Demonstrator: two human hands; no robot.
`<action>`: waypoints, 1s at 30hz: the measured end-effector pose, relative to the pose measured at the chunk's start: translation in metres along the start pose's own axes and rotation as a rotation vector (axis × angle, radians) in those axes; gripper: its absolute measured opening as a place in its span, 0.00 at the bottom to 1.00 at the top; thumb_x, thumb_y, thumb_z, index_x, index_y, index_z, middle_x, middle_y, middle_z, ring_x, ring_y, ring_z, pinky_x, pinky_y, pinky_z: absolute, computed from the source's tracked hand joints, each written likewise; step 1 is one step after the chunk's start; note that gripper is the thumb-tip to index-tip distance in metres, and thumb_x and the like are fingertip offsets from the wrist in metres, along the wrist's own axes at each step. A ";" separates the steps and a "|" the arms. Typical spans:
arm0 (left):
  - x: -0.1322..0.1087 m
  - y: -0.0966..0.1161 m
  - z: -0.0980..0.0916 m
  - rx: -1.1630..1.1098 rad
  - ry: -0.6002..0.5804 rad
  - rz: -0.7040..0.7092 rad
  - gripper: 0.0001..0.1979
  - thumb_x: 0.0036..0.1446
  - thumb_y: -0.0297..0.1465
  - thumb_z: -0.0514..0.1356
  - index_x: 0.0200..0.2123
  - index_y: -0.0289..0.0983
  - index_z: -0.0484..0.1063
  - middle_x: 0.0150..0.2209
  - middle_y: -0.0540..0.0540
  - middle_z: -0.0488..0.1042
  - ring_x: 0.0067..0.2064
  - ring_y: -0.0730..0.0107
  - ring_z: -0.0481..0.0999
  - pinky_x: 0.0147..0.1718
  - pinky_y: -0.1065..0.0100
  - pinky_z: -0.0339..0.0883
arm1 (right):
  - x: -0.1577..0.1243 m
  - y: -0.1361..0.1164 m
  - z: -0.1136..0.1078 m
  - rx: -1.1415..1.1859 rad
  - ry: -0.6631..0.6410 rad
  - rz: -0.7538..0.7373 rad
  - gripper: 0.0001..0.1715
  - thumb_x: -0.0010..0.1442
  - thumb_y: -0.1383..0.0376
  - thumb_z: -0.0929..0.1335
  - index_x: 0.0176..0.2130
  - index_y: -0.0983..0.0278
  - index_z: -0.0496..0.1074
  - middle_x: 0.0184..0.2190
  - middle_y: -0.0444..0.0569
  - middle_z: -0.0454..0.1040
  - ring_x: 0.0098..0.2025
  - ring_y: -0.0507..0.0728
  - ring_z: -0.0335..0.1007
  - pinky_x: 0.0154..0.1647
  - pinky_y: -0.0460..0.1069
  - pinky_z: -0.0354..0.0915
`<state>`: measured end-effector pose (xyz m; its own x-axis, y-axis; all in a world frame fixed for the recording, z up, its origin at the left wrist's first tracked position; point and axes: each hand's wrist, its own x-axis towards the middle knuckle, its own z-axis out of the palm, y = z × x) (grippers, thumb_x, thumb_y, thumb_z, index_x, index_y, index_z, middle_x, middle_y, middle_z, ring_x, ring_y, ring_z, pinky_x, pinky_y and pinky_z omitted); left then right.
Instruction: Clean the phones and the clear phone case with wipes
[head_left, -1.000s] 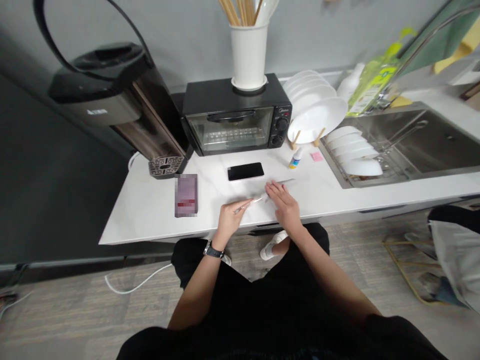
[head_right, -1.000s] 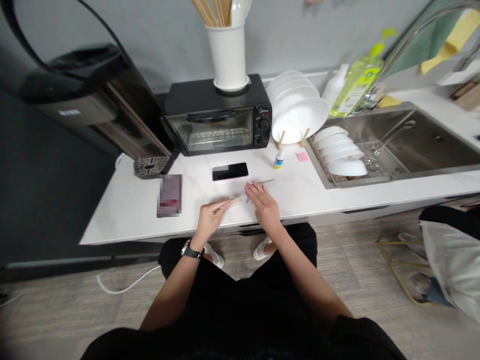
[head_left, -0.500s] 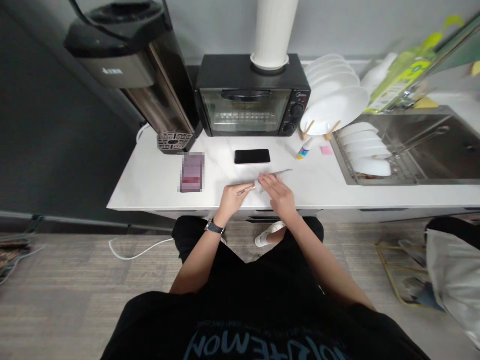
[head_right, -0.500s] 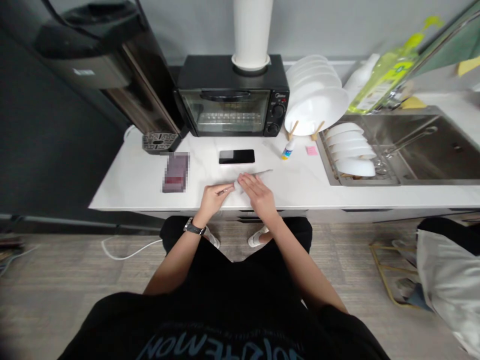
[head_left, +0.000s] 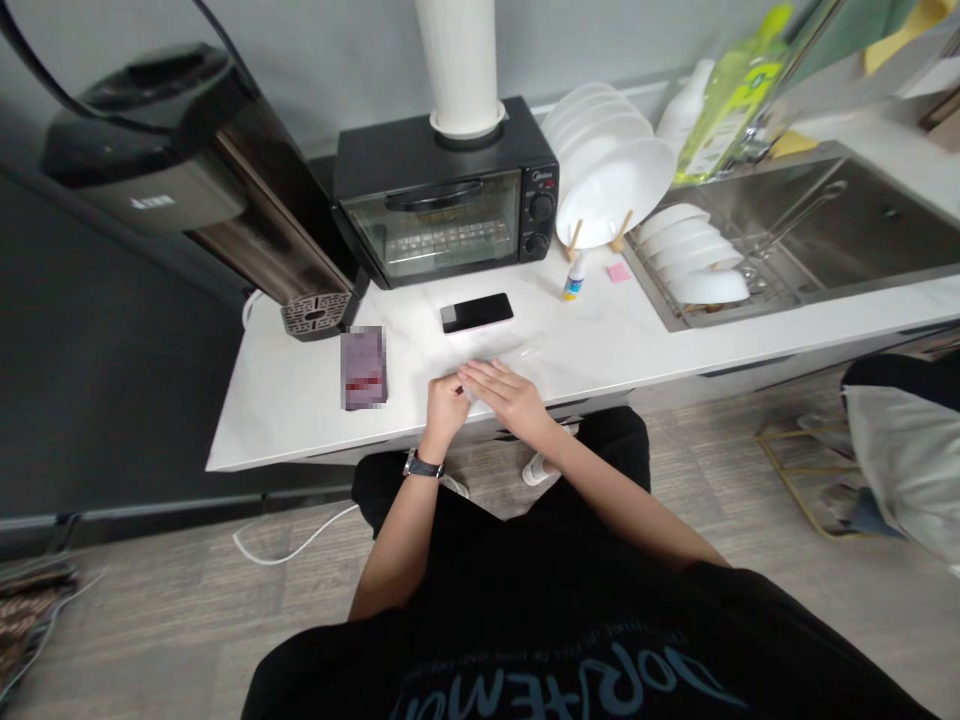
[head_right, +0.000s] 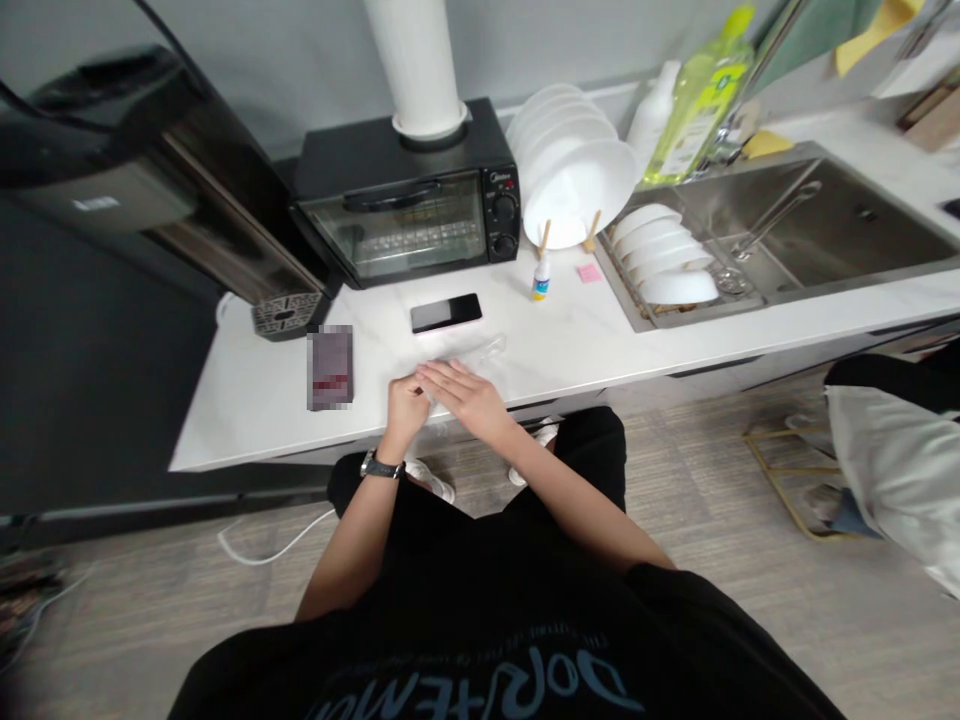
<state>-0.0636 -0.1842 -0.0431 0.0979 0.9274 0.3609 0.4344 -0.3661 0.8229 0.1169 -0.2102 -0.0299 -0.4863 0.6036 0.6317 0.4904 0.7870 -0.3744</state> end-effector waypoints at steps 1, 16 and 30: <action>0.000 0.002 0.001 -0.009 -0.007 -0.002 0.16 0.64 0.32 0.63 0.24 0.35 0.80 0.22 0.51 0.80 0.25 0.70 0.76 0.28 0.71 0.69 | -0.003 0.011 -0.008 -0.012 0.016 0.016 0.39 0.69 0.80 0.56 0.73 0.62 0.65 0.70 0.53 0.71 0.75 0.57 0.62 0.77 0.62 0.60; 0.002 0.002 0.003 -0.018 0.005 -0.023 0.17 0.62 0.32 0.62 0.20 0.35 0.76 0.20 0.52 0.76 0.24 0.71 0.74 0.28 0.72 0.68 | 0.006 0.003 0.001 -0.018 -0.019 0.006 0.39 0.69 0.80 0.56 0.73 0.62 0.64 0.70 0.54 0.71 0.75 0.58 0.63 0.78 0.64 0.59; 0.001 0.002 0.009 -0.066 -0.007 -0.008 0.12 0.64 0.31 0.63 0.30 0.36 0.84 0.28 0.48 0.84 0.30 0.64 0.82 0.34 0.69 0.75 | -0.003 0.014 -0.007 -0.095 0.058 0.139 0.50 0.59 0.83 0.56 0.76 0.61 0.60 0.72 0.52 0.68 0.78 0.59 0.56 0.80 0.67 0.53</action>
<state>-0.0549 -0.1837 -0.0451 0.1007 0.9307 0.3517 0.3756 -0.3629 0.8528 0.1297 -0.2020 -0.0324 -0.3677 0.6951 0.6177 0.6171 0.6793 -0.3971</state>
